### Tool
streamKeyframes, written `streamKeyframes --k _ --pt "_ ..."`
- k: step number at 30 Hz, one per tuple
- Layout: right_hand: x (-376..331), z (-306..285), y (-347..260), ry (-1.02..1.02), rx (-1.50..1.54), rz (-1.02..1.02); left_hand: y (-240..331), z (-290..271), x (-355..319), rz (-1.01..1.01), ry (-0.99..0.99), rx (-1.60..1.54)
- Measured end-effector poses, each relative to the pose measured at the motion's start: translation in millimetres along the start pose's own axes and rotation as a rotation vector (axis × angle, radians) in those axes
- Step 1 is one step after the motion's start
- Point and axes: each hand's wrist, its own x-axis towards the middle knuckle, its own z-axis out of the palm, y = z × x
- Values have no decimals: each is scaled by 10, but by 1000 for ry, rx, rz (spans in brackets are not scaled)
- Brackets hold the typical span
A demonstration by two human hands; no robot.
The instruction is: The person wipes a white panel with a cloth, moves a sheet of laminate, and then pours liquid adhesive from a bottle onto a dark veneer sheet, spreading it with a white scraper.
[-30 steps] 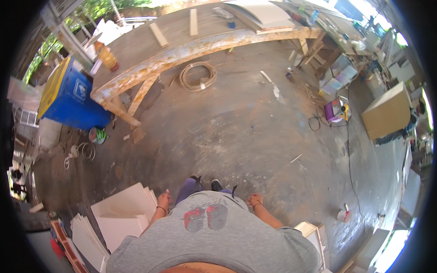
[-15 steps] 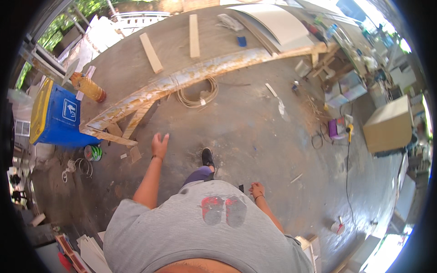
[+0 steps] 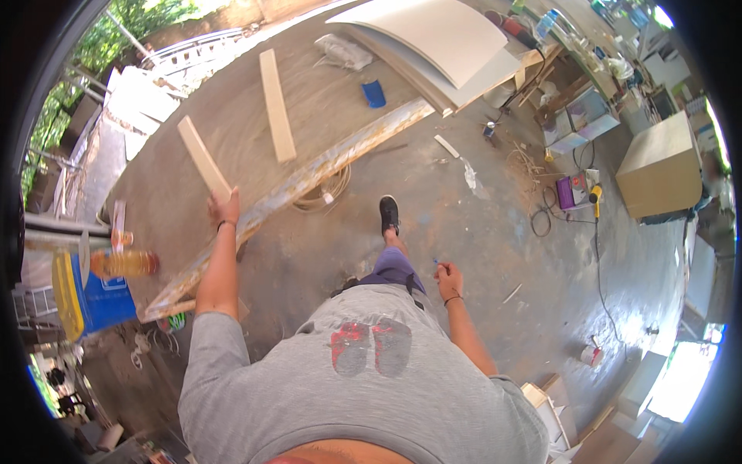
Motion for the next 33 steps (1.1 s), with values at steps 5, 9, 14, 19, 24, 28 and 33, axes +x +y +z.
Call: streamKeyframes --k 5,9,14,19,24,28,33 --pt "1087 -105 -720 32 20 -152 -208 209 166 56 124 41" --pt "2108 -449 -1204 124 36 -216 -449 335 -99 102 175 3" --pt "3062 -660 -1935 297 150 -172 -308 105 -264 16 43 83" --pt "3580 -654 -2512 464 293 -194 290 379 -240 295 423 71" --pt "3661 -525 -2757 512 286 -186 1569 472 -383 335 29 -28" --pt "3686 -537 -2726 470 217 -233 1931 426 -346 187 -51 -123" --pt "3570 -541 -2733 494 236 -204 2035 668 -431 43 89 -207"
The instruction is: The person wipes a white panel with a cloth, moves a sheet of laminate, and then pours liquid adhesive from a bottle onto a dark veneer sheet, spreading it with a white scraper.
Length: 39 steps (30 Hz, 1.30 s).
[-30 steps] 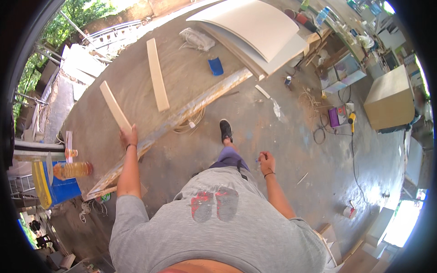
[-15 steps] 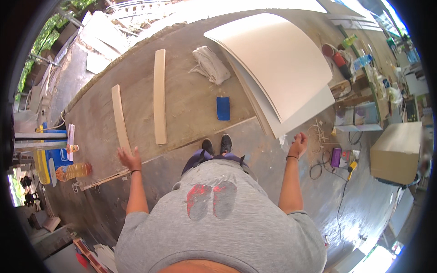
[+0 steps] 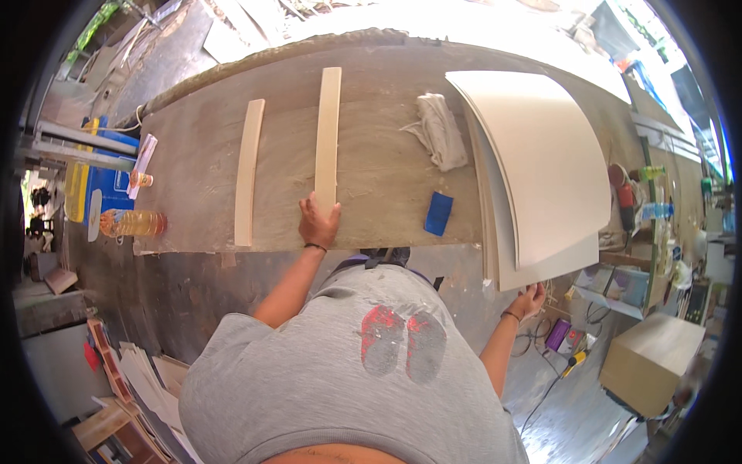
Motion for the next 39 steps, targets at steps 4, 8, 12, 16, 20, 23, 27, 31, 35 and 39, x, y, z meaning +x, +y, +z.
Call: streamKeyframes --k 4,8,12,16,20,23,27,31,35,39 --pt "-23 -96 143 45 -62 6 108 -17 -22 12 -8 90" --pt "161 -100 -153 133 -185 -157 -44 -42 -96 21 -59 54" --pt "598 -157 -533 234 -279 -383 91 -4 -115 191 143 37" --pt "1254 -18 -930 248 -279 -581 933 -36 -95 336 5 -287" --pt "1866 700 -1659 -15 -344 -664 2002 227 -97 151 -436 -780" --pt "2375 1225 -1933 -189 -418 -762 2614 709 51 -20 -674 -920" --pt "2940 1542 -1878 -269 -640 -824 3240 1144 38 -65 -640 -777" --pt "2923 1513 -1892 -339 -845 -763 3274 1326 -84 -19 -463 -605" --pt "3049 1391 -1844 -523 -776 -733 3248 1261 -140 -65 -423 -658" --pt "3239 1339 -1800 -678 -683 -716 3175 1295 -190 -132 -503 -932"
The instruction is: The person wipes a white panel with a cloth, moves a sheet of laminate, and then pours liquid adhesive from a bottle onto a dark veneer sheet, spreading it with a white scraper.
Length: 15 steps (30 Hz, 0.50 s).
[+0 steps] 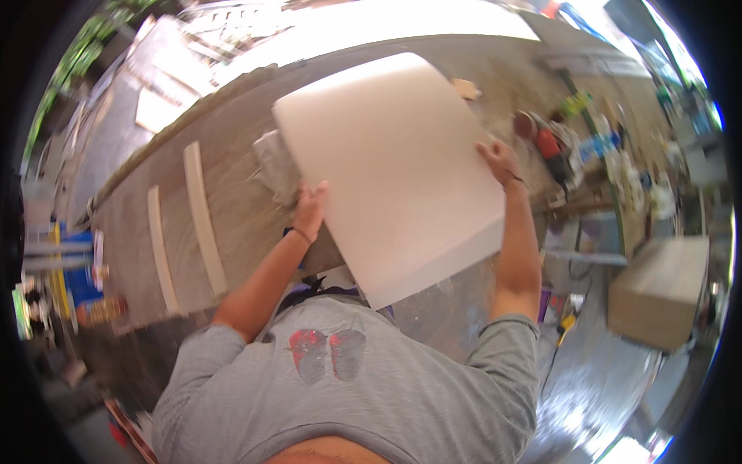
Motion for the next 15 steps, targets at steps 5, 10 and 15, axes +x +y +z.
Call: streamKeyframes --k 5,10,15 --pt "13 72 161 -327 536 330 -295 100 54 -129 59 -203" --pt "271 158 557 -669 671 637 -116 140 -61 -446 96 -303" --pt "288 76 356 -746 754 619 -44 96 -6 -427 -43 -395"
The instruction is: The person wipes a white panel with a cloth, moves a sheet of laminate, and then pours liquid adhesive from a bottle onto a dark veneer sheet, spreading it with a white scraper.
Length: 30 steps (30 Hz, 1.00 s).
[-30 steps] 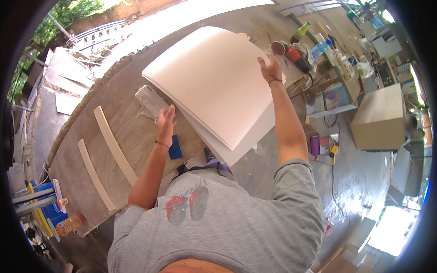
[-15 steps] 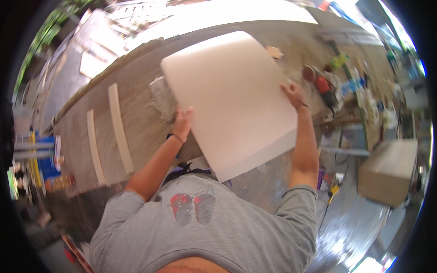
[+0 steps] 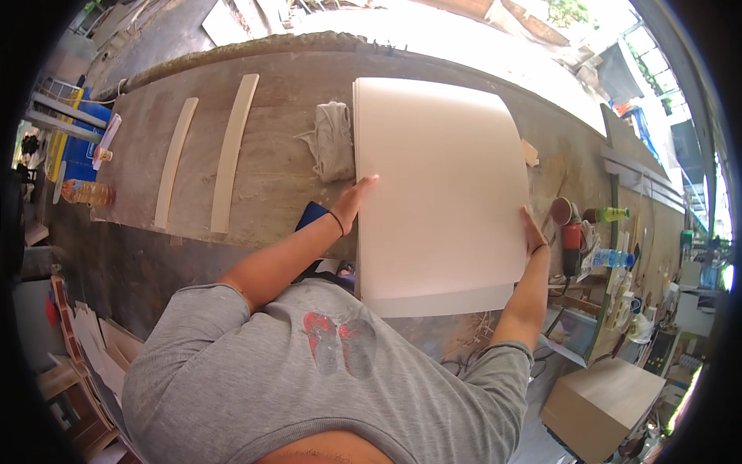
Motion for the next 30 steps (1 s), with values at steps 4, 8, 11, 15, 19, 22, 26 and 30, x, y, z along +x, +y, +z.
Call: streamKeyframes --k 4,8,11,15,19,22,26,30 --pt "-87 198 -17 11 -52 -103 161 -80 -63 -56 -191 -50" --pt "-104 205 -18 7 -2 -60 212 -50 -30 -54 -162 -23" --pt "-131 238 -43 57 -92 -88 183 -57 22 -1 -185 -53" --pt "-88 169 39 104 -98 -98 274 19 -131 31 -184 -119" --pt "-67 145 62 86 -59 -124 298 27 -80 108 -227 -108" --pt "-150 281 15 44 57 -219 348 70 -112 242 -237 -193" --pt "-295 502 -80 -120 209 -222 256 -5 -14 186 -252 -295" --pt "-144 292 -52 -112 147 -145 221 5 6 143 -332 -378"
